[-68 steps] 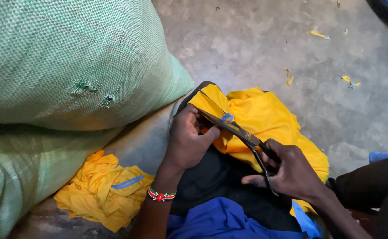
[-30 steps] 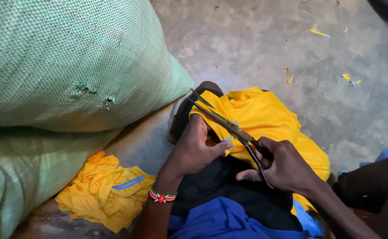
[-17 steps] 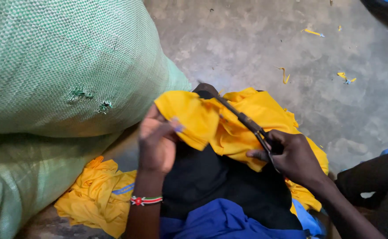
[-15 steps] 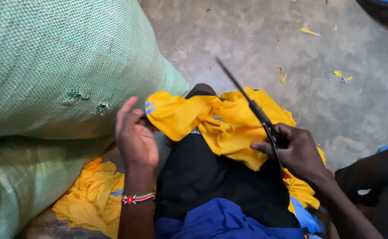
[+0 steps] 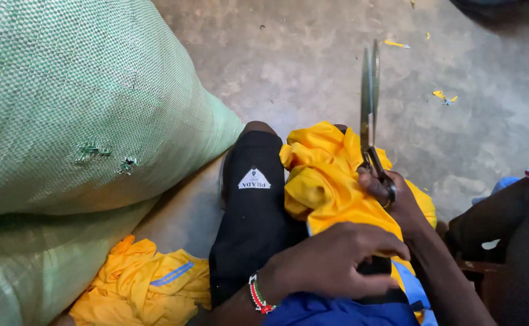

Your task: The person sits cross-legged on the floor and uses a pair of scissors to cut a yellow piece of clothing resting on their lap. They repeatedly trim the fabric, adjusting the garment with their left hand while cutting with their right hand.

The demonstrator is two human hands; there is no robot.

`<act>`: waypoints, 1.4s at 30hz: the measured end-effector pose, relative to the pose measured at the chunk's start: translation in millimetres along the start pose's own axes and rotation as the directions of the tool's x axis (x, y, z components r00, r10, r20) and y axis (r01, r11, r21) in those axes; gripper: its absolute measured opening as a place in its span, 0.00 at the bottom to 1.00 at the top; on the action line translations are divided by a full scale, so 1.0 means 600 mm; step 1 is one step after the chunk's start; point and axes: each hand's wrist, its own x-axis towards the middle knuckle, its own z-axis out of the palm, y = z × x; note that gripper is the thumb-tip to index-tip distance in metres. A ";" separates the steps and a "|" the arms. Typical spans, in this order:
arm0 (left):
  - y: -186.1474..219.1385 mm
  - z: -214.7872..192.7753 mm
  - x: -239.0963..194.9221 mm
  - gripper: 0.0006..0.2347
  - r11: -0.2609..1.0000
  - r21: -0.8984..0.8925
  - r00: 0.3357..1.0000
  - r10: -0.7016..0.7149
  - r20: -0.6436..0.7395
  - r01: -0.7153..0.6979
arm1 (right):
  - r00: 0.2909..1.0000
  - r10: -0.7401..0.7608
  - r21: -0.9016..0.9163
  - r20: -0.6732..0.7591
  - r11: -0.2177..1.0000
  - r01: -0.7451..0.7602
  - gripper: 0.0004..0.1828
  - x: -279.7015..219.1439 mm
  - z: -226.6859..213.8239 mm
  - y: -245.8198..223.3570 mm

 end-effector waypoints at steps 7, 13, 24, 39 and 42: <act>-0.085 -0.089 0.015 0.08 0.795 -0.594 0.981 -0.191 -0.044 0.128 | 0.995 0.085 0.196 -0.045 0.978 -0.074 0.11 -0.060 -0.088 0.019; -0.297 -0.132 0.075 0.26 0.822 0.464 0.916 -0.162 -0.367 0.331 | 0.995 -0.002 0.192 -0.100 0.981 0.021 0.06 -0.048 -0.136 0.037; -0.123 -0.212 -0.012 0.10 0.946 -0.283 0.681 -0.102 -0.725 -0.160 | 0.962 -0.015 -0.087 -0.272 0.996 -0.010 0.16 -0.098 -0.121 -0.048; -0.175 -0.002 0.040 0.13 0.986 -0.011 0.792 -0.142 -0.594 0.168 | 0.953 -0.269 0.279 -0.139 0.913 0.299 0.12 -0.010 0.036 -0.167; -0.169 -0.095 0.032 0.22 0.730 -0.679 0.287 -0.635 -0.717 -0.081 | 0.893 -0.428 -0.012 -0.142 0.902 0.431 0.17 0.015 0.023 -0.159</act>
